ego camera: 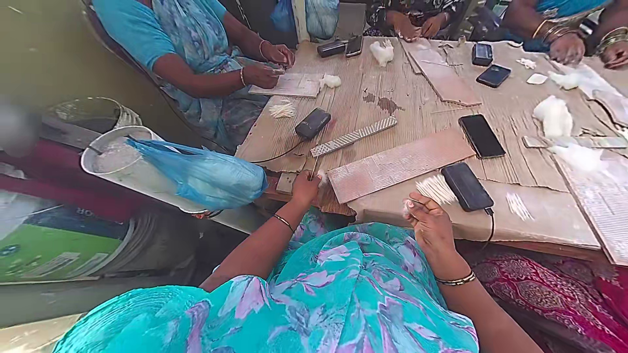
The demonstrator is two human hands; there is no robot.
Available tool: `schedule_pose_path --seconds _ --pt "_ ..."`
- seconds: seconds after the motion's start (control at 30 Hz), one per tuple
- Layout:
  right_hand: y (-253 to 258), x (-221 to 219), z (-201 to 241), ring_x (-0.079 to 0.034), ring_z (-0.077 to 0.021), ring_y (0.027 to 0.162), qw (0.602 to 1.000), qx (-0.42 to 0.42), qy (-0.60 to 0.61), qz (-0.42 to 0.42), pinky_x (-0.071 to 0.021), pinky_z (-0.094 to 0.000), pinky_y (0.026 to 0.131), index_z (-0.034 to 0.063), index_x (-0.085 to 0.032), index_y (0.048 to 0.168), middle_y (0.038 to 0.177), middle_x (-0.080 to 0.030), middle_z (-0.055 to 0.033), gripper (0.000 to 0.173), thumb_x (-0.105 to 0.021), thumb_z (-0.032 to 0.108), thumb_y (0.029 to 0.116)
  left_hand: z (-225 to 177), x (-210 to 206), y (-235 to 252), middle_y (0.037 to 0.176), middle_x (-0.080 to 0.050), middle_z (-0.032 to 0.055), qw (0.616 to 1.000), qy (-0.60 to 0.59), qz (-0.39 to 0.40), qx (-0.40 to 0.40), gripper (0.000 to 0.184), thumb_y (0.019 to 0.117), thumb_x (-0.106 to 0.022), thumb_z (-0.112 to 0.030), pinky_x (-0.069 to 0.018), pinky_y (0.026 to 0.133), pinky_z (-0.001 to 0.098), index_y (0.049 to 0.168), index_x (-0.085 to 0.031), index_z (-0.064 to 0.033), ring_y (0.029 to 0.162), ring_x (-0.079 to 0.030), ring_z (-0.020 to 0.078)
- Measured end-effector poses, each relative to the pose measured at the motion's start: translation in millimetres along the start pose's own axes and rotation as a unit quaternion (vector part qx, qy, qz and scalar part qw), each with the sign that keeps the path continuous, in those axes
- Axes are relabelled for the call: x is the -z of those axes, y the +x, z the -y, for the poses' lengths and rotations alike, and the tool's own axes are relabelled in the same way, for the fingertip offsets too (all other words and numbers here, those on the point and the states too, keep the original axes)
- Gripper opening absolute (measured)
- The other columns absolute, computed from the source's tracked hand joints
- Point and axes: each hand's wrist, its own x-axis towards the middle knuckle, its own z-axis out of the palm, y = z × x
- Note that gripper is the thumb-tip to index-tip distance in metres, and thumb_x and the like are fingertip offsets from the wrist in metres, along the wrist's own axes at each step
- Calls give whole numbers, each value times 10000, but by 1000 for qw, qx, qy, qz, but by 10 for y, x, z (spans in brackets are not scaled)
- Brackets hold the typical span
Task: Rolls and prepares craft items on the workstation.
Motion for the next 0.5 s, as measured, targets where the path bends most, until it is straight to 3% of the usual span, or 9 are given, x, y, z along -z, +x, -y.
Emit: schedule_pose_path --seconds 0.13,0.2,0.37,0.5 --pt "12 5 2 -664 -87 669 1000 -10 -1 -1 -570 -219 612 -26 -637 1104 867 -708 -57 180 -628 -97 938 -81 -23 117 1128 -674 246 992 126 7 -19 297 1042 -627 -239 -497 962 588 1187 -665 17 1069 -652 387" --pt "11 4 14 -661 -84 673 1000 -17 -3 0 -566 -217 609 -24 -636 1099 866 -704 -55 175 -628 -95 939 -119 -42 150 1156 -674 242 990 139 7 -20 300 1029 -645 -217 -481 995 581 1215 -658 18 1107 -644 381" --pt "29 10 24 -655 -95 659 1000 -26 -3 6 -561 -219 600 -24 -647 1089 857 -703 -62 168 -631 -96 938 -57 -113 296 1098 -680 194 996 81 17 -25 275 1014 -668 -193 -550 870 502 1211 -650 -2 933 -672 304" --pt "35 6 22 -652 -98 660 999 -28 -8 12 -563 -222 601 -27 -642 1097 864 -696 -63 174 -628 -97 938 -139 -80 345 1156 -683 207 986 149 48 -50 255 1036 -620 -187 -518 944 539 1207 -694 -14 1036 -666 335"
